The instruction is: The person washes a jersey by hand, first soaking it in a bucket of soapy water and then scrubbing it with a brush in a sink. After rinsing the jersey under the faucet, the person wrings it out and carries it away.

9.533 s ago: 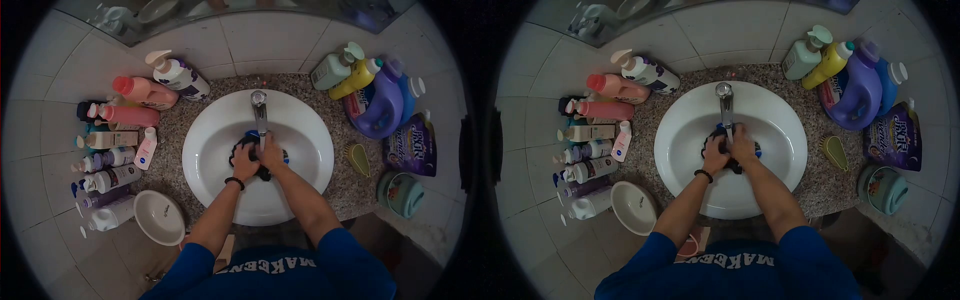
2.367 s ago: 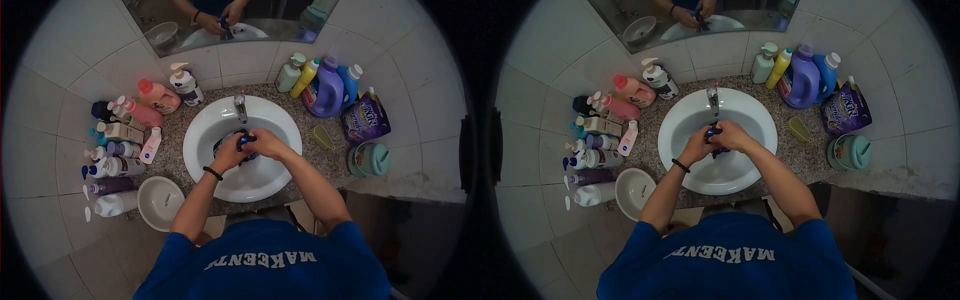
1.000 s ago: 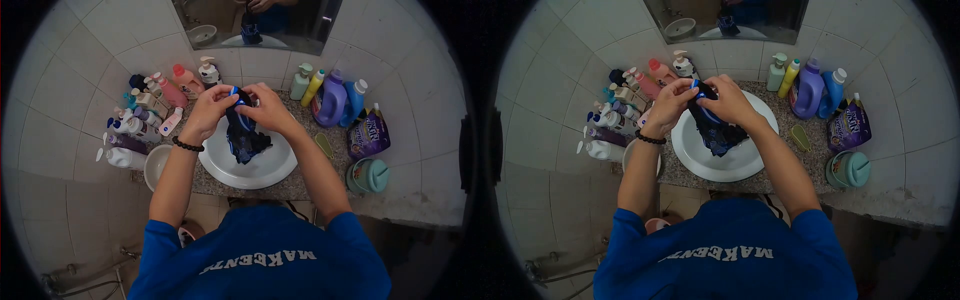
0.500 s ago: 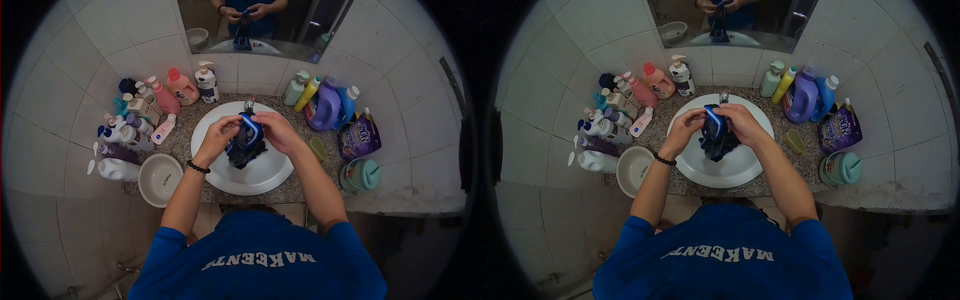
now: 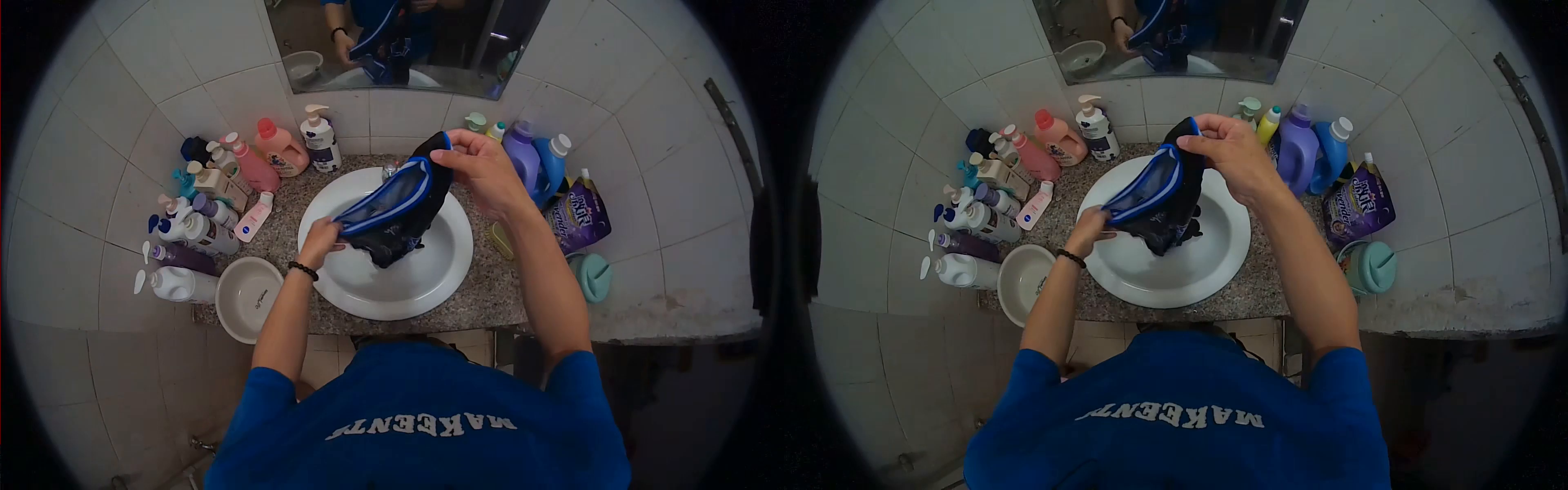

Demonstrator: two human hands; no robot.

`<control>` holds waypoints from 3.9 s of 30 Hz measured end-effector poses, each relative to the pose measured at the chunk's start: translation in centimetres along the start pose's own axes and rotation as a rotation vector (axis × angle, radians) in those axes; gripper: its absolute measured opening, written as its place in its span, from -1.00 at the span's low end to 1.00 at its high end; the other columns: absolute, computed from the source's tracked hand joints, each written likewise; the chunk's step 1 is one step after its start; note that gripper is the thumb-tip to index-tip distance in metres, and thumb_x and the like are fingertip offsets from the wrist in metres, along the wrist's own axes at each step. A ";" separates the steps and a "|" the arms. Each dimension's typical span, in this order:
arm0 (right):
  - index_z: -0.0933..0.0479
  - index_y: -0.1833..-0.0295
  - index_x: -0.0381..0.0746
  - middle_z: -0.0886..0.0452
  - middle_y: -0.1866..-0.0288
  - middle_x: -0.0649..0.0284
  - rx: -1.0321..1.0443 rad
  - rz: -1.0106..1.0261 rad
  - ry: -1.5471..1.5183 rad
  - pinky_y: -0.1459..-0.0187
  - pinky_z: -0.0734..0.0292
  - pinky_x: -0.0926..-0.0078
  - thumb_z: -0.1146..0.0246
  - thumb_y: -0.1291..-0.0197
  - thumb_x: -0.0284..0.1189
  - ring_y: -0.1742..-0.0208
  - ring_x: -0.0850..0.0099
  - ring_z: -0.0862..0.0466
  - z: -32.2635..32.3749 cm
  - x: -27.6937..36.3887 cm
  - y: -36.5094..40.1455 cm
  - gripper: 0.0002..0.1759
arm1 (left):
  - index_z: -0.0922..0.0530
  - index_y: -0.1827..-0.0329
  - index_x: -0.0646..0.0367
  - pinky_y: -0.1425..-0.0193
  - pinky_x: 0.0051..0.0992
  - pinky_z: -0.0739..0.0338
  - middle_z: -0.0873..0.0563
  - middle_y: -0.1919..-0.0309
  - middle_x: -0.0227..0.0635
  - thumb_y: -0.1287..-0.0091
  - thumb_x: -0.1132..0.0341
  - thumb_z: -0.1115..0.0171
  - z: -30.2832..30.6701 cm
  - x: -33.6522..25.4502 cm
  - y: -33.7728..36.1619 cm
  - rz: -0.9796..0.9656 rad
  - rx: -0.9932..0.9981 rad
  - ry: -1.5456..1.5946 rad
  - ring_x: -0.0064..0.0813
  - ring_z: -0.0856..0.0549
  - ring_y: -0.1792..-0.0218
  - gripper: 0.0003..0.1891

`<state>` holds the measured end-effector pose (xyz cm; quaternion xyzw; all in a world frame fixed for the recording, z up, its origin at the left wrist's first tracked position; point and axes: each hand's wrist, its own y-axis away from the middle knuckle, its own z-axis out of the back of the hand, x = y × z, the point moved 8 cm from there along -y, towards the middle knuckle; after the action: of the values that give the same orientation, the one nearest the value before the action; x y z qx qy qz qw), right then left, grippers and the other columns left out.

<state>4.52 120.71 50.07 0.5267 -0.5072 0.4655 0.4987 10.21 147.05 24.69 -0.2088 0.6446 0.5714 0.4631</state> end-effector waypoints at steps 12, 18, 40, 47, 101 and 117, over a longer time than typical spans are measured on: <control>-0.54 -0.14 -0.29 -0.69 0.11 0.19 -0.028 0.154 0.678 0.06 -0.62 0.49 -0.39 -0.16 -0.59 0.12 0.43 -0.71 6.2 5.4 0.4 -0.59 | -0.53 0.36 0.10 0.29 -0.67 -0.52 -0.64 0.41 -0.54 -0.38 0.36 -0.28 10.3 -22.0 8.5 -0.632 -0.093 -0.386 -0.75 -0.63 0.37 -0.86; -0.56 -0.03 -0.18 -0.62 0.12 0.25 -0.179 0.851 1.731 0.08 -0.60 0.43 -0.17 -0.43 -0.45 0.10 0.45 -0.65 3.5 16.4 3.9 -0.86 | -0.49 0.47 0.09 0.40 -0.72 -0.41 -0.56 0.52 -0.58 -0.36 0.30 -0.33 9.9 -32.1 17.6 -0.872 -0.164 -0.406 -0.79 -0.54 0.48 -0.75; -0.40 -0.26 -0.35 -0.64 -0.07 0.15 0.113 -0.004 0.412 0.12 -0.73 0.48 -0.34 -0.24 -0.57 0.02 0.40 -0.71 -5.9 -1.4 -3.9 -0.52 | -0.56 -0.21 0.31 -0.17 -0.45 -0.52 -0.60 -0.15 -0.23 -0.24 0.23 -0.50 -3.9 -23.8 14.1 -0.839 0.021 -0.277 -0.49 -0.60 -0.09 -0.46; -0.48 -0.12 -0.45 -0.66 0.15 0.13 0.098 0.140 0.139 0.28 -0.77 0.51 -0.32 -0.31 -0.54 0.26 0.36 -0.76 -7.8 6.5 -3.0 -0.67 | -0.05 -0.60 0.27 -0.59 -0.28 -0.13 -0.29 -0.48 -0.01 0.22 0.08 -0.77 -3.3 -10.0 5.2 -0.712 0.114 -0.344 -0.15 -0.24 -0.53 0.33; -0.41 -0.25 -0.32 -0.64 -0.06 0.14 -0.153 0.074 -0.681 -0.23 -0.57 0.31 -0.20 -0.13 -0.63 -0.07 0.31 -0.68 1.2 -9.6 2.0 -0.49 | -0.54 -0.03 0.22 -0.03 -0.45 -0.63 -0.75 0.13 -0.27 -0.02 0.50 -0.54 -8.1 -3.6 1.6 -0.658 -0.040 0.043 -0.42 -0.73 0.12 -0.51; -0.36 -0.30 -0.24 -0.65 -0.06 0.06 -0.174 0.253 0.276 -0.15 -0.58 0.40 -0.50 0.12 -0.65 -0.14 0.29 -0.67 -1.3 -18.6 0.5 -0.22 | -0.47 -0.21 0.16 -0.21 -0.30 -0.59 -0.71 0.01 -0.11 0.02 0.46 -0.43 -9.8 -10.8 5.8 -0.826 0.074 -0.151 -0.19 -0.73 -0.05 -0.37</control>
<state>3.05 123.34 31.71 0.3448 -0.5344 0.5465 0.5448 7.30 136.62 36.08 -0.3904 0.4913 0.3280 0.7062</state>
